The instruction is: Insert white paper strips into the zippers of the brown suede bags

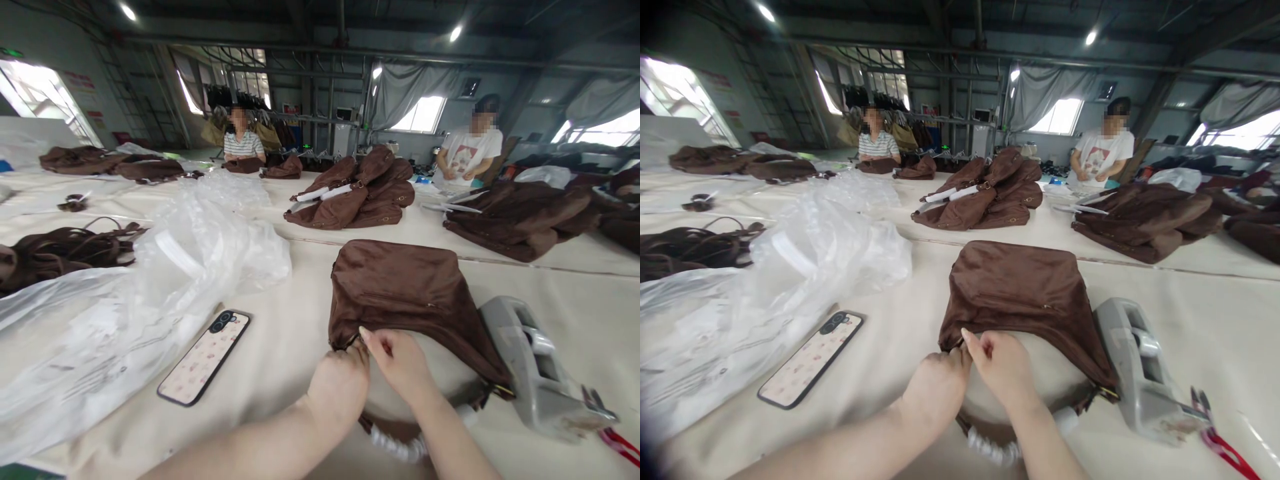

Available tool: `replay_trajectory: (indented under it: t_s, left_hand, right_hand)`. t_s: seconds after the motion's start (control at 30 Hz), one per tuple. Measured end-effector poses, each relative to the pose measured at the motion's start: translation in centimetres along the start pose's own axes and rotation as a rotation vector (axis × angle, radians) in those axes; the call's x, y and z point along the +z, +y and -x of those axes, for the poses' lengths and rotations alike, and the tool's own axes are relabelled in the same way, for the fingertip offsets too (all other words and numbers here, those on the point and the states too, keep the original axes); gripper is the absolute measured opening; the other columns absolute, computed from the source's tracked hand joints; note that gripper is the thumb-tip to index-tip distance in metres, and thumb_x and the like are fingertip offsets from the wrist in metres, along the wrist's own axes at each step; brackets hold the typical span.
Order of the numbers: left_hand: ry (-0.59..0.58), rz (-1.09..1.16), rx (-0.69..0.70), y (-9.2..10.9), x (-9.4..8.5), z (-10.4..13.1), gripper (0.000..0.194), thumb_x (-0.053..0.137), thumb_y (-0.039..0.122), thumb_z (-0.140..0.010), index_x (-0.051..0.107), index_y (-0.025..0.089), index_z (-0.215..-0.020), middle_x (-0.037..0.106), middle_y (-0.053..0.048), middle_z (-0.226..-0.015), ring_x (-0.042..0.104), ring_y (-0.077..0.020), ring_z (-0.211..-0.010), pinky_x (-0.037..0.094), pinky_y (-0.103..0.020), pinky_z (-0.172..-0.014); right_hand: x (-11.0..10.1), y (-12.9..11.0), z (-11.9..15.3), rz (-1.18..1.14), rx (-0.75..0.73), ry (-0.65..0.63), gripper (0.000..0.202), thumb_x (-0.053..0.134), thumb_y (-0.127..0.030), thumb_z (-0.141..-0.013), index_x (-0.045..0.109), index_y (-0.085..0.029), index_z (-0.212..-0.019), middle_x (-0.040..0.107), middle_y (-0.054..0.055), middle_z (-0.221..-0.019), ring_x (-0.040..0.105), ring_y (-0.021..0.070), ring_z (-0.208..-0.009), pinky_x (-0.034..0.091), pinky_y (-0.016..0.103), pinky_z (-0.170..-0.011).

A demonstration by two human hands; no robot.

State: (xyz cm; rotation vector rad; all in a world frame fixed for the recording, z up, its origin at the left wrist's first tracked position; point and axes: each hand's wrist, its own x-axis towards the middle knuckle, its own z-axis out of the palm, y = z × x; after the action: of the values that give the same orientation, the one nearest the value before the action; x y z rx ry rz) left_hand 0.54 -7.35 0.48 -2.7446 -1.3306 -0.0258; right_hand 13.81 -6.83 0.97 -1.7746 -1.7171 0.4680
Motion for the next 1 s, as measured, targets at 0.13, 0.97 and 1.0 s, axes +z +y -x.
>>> replay_trajectory:
  t_s: [0.13, 0.97, 1.0]
  left_hand:
    - [-0.050, 0.047, 0.024, 0.2, 0.3, 0.0, 0.028, 0.043, 0.004, -0.081, 0.059, 0.008, -0.103, 0.062, -0.012, -0.082, 0.064, -0.0227, -0.069, 0.050, -0.031, -0.055]
    - [0.028, 0.684, -0.194, -3.2, -0.8, -1.0, 0.033, 0.032, 0.026, -0.089, 0.061, 0.016, -0.077, 0.065, -0.007, -0.072, 0.060, -0.0191, -0.067, 0.041, -0.028, -0.062]
    - [0.039, 0.599, -0.166, -3.2, -0.9, -0.7, 0.034, 0.031, 0.028, -0.090, 0.061, 0.016, -0.079, 0.065, -0.008, -0.075, 0.061, -0.0209, -0.068, 0.042, -0.029, -0.063]
  right_hand:
    - [0.2, 0.0, 0.4, 0.193, -0.036, 0.042, 0.039, 0.046, -0.044, -0.083, 0.047, -0.021, -0.052, 0.053, 0.000, -0.049, 0.043, 0.0133, -0.047, 0.023, 0.027, -0.050]
    - [1.4, 0.5, 0.1, -0.217, -0.029, 0.053, 0.039, 0.047, -0.046, -0.086, 0.049, -0.021, -0.056, 0.047, -0.003, -0.051, 0.042, 0.0133, -0.050, 0.030, 0.026, -0.053]
    - [1.2, 0.5, 0.1, -0.155, -0.046, 0.076, 0.038, 0.048, -0.044, -0.086, 0.046, -0.021, -0.055, 0.046, -0.003, -0.051, 0.040, 0.0133, -0.051, 0.029, 0.026, -0.053]
